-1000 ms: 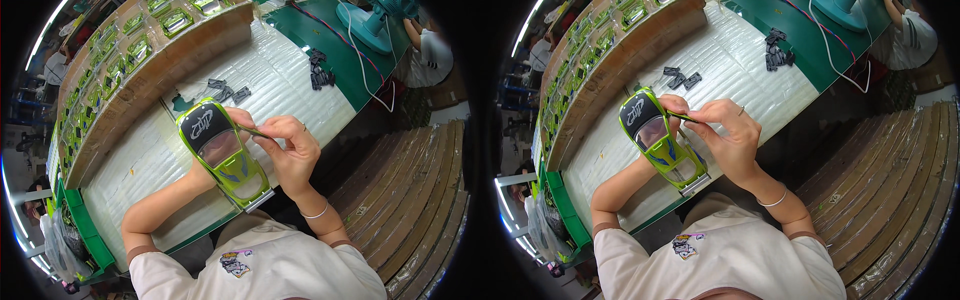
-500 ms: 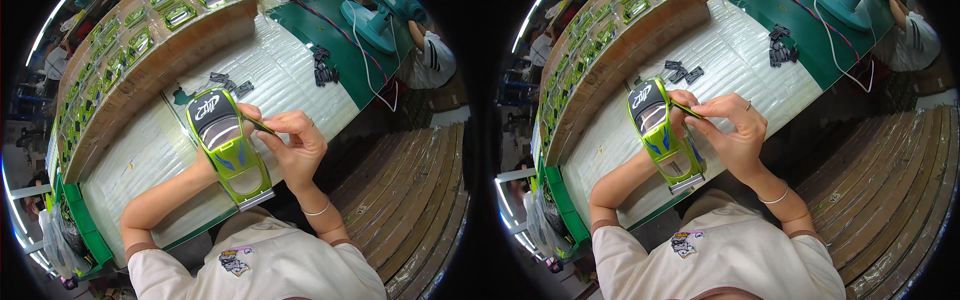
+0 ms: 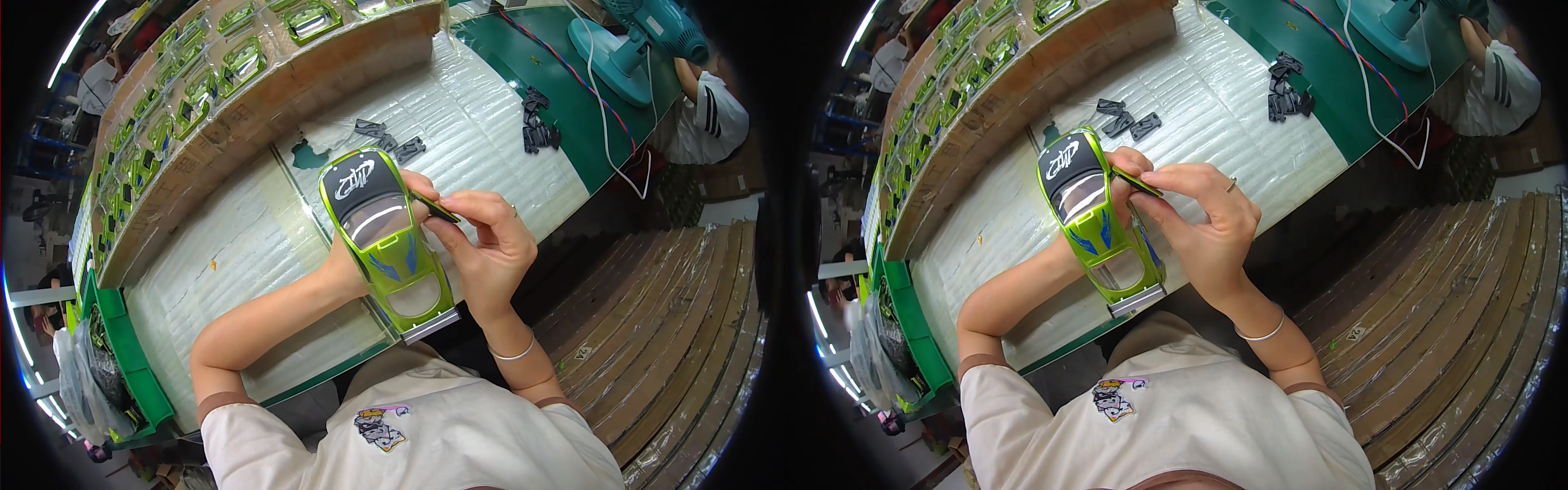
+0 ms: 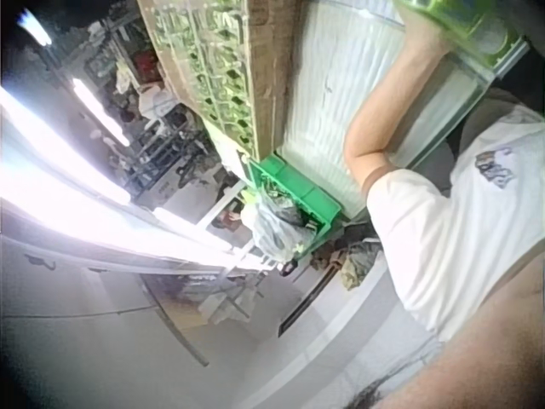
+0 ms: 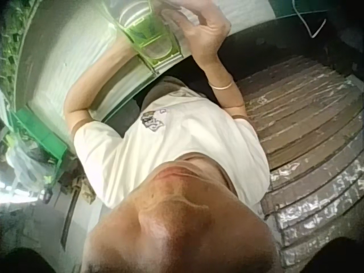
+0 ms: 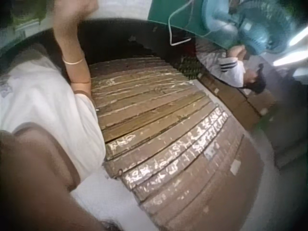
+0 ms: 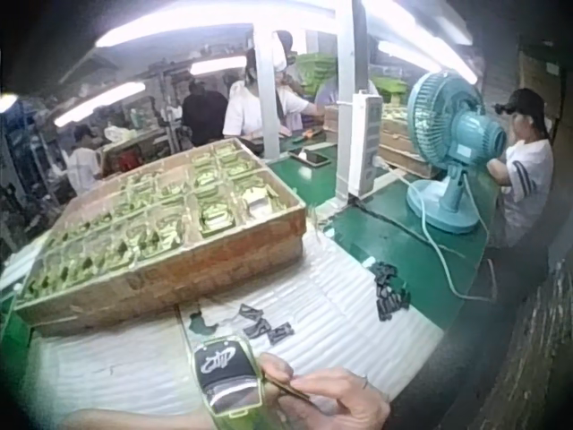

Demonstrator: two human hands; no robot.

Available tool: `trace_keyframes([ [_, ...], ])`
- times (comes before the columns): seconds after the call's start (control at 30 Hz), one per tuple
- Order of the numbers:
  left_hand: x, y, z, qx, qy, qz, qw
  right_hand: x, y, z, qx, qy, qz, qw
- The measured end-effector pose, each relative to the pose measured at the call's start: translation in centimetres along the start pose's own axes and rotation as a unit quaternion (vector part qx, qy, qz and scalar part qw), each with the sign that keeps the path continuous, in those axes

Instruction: The person assembles small green toy cars by inserting black plastic components into the chassis. They pick up a car body, insert a part, and place the finished unit into a cardboard tray. The process is repeated continuously throughout the clip.

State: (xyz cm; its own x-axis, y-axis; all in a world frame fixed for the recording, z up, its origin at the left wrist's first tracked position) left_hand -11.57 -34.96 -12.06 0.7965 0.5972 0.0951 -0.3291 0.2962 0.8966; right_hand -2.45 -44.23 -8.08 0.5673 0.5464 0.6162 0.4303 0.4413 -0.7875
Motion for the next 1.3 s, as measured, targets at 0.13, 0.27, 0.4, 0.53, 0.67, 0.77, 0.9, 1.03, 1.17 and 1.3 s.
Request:
trace_keyframes([
  [0.13, -0.2, 0.1, 0.1, -0.004, -0.007, -0.049, 0.999, -0.1, -0.4, -0.1, -0.025, -0.005, -0.027, 0.999],
  [0.27, -0.3, 0.8, 0.7, 0.034, -0.015, -0.025, 0.999, -0.2, -0.9, -0.2, -0.043, -0.01, -0.056, 0.997],
  [0.4, -0.4, 0.9, 0.6, 0.072, -0.015, -0.017, 0.997, -0.3, -1.5, -0.2, -0.091, -0.025, -0.068, 0.993],
  [0.53, -0.3, 1.5, 1.0, 0.041, -0.03, -0.013, 0.999, -0.4, -1.1, -0.2, -0.06, -0.012, -0.06, 0.996],
  [0.67, -0.1, 1.9, 0.9, 0.054, -0.013, -0.009, 0.998, -0.2, 0.5, 0.0, 0.016, -0.01, 0.014, 1.0],
  [0.77, 0.0, 1.8, 0.6, 0.096, -0.013, 0.026, 0.995, -0.3, 1.2, 0.1, 0.087, -0.006, 0.057, 0.995],
  [0.9, 0.0, 2.0, 0.2, 0.083, -0.004, 0.015, 0.996, -0.5, 2.0, 0.3, 0.147, -0.036, 0.102, 0.983],
  [1.03, 0.3, 4.2, -0.5, 0.24, 0.04, 0.041, 0.969, 0.0, 2.3, 1.2, 0.297, -0.059, 0.168, 0.938],
  [1.17, 0.6, 7.9, 0.7, 0.454, 0.072, 0.169, 0.872, -0.7, 1.9, 2.4, 0.187, -0.19, 0.175, 0.948],
  [1.3, 0.2, 7.6, 1.2, 0.388, 0.062, 0.046, 0.918, -0.8, 2.5, 2.3, 0.233, -0.185, 0.233, 0.926],
])
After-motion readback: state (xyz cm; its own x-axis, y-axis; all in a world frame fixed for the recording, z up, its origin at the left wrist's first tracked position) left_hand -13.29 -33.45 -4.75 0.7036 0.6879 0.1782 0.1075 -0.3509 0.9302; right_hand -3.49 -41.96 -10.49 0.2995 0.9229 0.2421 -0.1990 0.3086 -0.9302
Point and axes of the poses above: each hand's wrist, its own x-axis towards the middle knuckle, its own z-axis out of the palm, y = z × x, the point moved 7 cm from there along x, towards the middle knuckle, and after that the axes turned 4 degrees about -z, right-handed, at the moved point
